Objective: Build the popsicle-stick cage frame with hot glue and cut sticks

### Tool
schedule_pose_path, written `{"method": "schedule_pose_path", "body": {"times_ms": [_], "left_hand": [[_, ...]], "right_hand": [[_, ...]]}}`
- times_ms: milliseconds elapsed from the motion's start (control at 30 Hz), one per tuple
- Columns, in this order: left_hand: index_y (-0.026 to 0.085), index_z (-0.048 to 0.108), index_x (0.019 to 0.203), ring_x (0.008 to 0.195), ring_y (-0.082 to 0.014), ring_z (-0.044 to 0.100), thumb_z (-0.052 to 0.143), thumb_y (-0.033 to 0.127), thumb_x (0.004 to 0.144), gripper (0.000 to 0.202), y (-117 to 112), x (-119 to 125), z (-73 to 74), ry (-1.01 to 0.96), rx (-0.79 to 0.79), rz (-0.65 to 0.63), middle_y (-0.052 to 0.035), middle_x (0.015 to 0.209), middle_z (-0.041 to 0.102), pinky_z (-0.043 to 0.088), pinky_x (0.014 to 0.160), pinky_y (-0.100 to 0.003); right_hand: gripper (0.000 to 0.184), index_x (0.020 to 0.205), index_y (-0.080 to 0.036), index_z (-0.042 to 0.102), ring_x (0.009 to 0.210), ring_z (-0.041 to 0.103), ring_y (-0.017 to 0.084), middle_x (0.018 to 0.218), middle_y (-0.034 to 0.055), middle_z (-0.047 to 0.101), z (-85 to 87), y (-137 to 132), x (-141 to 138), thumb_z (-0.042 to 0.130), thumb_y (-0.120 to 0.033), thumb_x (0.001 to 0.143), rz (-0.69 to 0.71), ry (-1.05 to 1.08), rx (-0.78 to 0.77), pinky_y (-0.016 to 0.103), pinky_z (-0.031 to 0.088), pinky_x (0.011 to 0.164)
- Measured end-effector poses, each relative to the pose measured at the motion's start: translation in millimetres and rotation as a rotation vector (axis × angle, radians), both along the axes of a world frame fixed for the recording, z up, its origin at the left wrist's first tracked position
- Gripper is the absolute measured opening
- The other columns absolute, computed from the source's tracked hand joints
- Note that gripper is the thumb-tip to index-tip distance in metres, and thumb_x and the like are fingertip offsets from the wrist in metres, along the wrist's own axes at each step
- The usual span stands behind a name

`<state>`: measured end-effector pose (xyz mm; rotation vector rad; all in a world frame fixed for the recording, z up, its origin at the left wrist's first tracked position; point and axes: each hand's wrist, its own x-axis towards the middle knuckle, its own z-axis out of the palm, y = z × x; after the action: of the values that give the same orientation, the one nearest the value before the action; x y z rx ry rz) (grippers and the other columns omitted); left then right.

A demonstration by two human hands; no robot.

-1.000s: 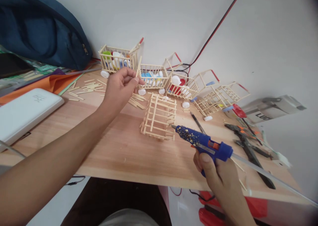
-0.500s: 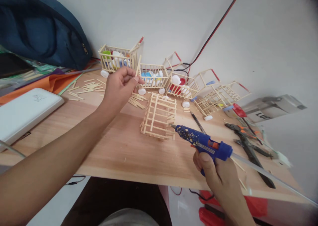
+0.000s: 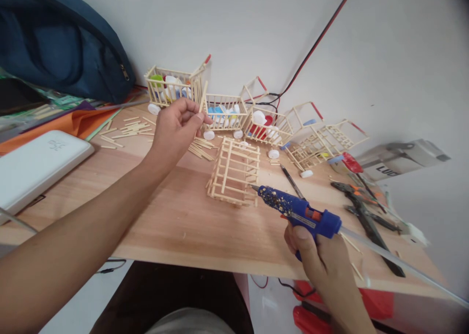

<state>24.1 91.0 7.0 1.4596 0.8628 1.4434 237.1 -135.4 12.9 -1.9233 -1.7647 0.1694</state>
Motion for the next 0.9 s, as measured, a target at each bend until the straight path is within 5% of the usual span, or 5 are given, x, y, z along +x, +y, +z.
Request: {"method": "schedule_pose_path", "body": {"times_ms": [700,900], "left_hand": [[0.018,0.058,0.074,0.049,-0.0074,0.052,0.060,0.014,0.081,0.009,-1,1,1.8,-0.031,-0.037,0.006,-0.0010,0.073,0.069,0.041,0.049,-0.022],[0.018,0.055,0.074,0.047,-0.0067,0.049,0.059,0.012,0.080,0.010,-1,0,2.9,-0.039,-0.029,0.012,-0.0002,0.071,0.069,0.038,0.046,-0.020]], "right_hand": [[0.050,0.066,-0.020,0.059,0.058,0.058,0.021,0.055,0.0042,0.055,2.1,0,1,0.034,-0.054,0.094,-0.027,-0.032,0.005,0.031,0.042,0.055],[0.044,0.083,-0.019,0.062,0.069,0.062,0.021,0.074,0.0069,0.064,-6.6,-14,7,0.036,-0.053,0.095,0.077,0.211,0.005,0.030,0.046,0.057]]}}
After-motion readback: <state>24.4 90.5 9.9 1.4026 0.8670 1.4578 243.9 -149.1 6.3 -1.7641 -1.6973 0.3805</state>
